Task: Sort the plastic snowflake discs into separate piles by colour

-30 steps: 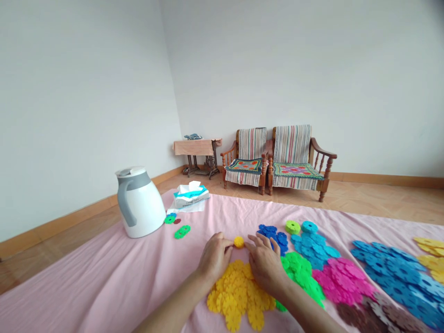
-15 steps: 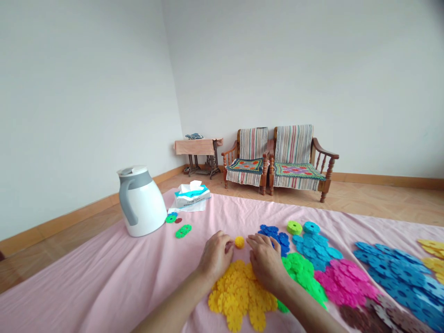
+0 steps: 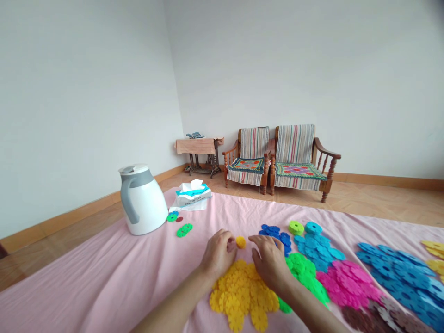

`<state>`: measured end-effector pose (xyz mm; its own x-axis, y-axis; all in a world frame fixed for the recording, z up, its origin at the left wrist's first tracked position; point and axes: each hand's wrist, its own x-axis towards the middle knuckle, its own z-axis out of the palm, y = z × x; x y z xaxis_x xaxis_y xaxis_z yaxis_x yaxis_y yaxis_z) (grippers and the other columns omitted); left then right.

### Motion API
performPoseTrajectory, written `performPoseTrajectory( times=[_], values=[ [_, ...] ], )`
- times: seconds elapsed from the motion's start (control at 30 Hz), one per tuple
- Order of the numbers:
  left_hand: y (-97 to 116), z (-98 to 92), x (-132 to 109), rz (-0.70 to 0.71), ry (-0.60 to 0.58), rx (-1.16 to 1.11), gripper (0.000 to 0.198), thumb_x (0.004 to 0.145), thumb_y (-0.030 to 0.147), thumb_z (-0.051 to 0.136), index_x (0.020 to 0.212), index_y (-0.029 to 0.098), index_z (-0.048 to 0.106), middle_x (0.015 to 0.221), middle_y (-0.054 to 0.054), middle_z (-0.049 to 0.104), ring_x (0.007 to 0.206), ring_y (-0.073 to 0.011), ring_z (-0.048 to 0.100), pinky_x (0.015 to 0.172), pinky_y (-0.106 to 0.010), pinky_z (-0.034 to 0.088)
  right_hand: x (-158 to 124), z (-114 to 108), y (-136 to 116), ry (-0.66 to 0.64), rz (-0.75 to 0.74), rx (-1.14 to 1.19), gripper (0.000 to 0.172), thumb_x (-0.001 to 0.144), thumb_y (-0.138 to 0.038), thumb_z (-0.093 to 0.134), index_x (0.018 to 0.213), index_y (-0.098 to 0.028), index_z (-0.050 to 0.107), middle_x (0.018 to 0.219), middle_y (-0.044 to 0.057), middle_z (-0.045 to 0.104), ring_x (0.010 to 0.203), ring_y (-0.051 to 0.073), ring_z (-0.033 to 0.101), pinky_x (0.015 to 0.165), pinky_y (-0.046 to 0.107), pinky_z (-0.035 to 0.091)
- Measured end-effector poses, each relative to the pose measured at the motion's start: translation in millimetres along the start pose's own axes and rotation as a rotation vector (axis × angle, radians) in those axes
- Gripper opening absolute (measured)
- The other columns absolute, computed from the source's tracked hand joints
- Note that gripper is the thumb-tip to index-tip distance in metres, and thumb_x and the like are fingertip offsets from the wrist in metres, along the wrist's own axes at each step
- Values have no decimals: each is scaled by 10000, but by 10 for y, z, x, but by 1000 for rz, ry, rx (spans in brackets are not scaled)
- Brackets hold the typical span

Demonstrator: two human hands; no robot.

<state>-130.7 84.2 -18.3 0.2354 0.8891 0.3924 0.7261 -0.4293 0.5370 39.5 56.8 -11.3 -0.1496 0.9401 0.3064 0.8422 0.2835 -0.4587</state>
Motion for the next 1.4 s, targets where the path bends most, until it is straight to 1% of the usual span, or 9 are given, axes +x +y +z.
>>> performPoseTrajectory(
  times=[0.2, 0.3, 0.4, 0.6, 0.73, 0.93, 1.1, 1.33, 1.4],
  values=[
    [-125, 37, 148, -13, -97, -194, 417, 651, 184, 708, 1064, 164, 654, 938, -49, 634, 840, -170, 597, 736, -254, 473, -115, -164, 145, -45, -13, 55, 299, 790, -113, 471, 978, -193, 689, 954, 62, 696, 918, 212, 606, 824, 322, 376],
    [-145, 30, 200, 5, -157, -215, 422, 641, 216, 729, 1056, 159, 672, 938, -51, 646, 866, -185, 601, 762, -263, 471, -225, -279, 130, -131, -81, 96, 215, 753, -199, 583, 916, -256, 712, 921, 22, 684, 923, 211, 590, 815, 317, 366],
    [-146, 25, 219, 26, -195, -210, 378, 643, 210, 719, 1018, 162, 696, 919, -46, 655, 858, -189, 602, 772, -266, 466, -306, -361, 79, -200, -129, 110, 294, 702, -208, 659, 977, -301, 706, 977, 15, 663, 975, 232, 553, 848, 351, 324],
    [-179, 54, 217, 38, -195, -225, 306, 680, 210, 674, 980, 161, 714, 881, -46, 659, 789, -169, 606, 704, -241, 459, -339, -389, 29, -215, -208, 109, 152, 790, -176, 611, 814, -294, 704, 889, -19, 659, 917, 192, 555, 824, 332, 310],
    [-185, 65, 221, 31, -196, -233, 298, 673, 201, 673, 965, 160, 717, 871, -46, 658, 783, -167, 603, 696, -235, 456, -335, -334, 49, -165, -250, 144, 219, 861, -166, 513, 795, -258, 701, 833, 1, 662, 850, 178, 570, 767, 290, 350],
    [-156, 52, 225, 25, -197, -238, 275, 654, 191, 686, 924, 154, 725, 849, -47, 656, 767, -170, 598, 693, -240, 456, -112, -205, 76, 14, 2, 198, 244, 848, -171, 473, 729, -188, 686, 730, 28, 655, 713, 173, 595, 647, 261, 388],
    [-170, 71, 218, 20, -178, -255, 254, 667, 186, 668, 913, 171, 729, 829, -33, 645, 761, -163, 596, 677, -234, 451, 254, -91, 40, -19, 160, 213, 179, 823, -150, 520, 699, -167, 647, 626, 2, 650, 621, 141, 613, 559, 227, 416],
    [-215, 92, 210, 20, -166, -250, 236, 679, 215, 663, 900, 160, 722, 806, -25, 629, 726, -150, 586, 637, -219, 441, 493, 86, -26, -150, 267, 173, 207, 905, -329, 557, 1012, -160, 609, 992, 29, 647, 789, 133, 630, 693, 313, 533],
    [-219, 93, 211, 13, -165, -244, 236, 674, 213, 663, 897, 159, 719, 808, -25, 630, 728, -151, 588, 642, -222, 444, 493, 97, -46, -148, 272, 158, 204, 905, -332, 555, 1005, -162, 611, 987, 27, 647, 790, 133, 628, 698, 314, 531]
  ],
)
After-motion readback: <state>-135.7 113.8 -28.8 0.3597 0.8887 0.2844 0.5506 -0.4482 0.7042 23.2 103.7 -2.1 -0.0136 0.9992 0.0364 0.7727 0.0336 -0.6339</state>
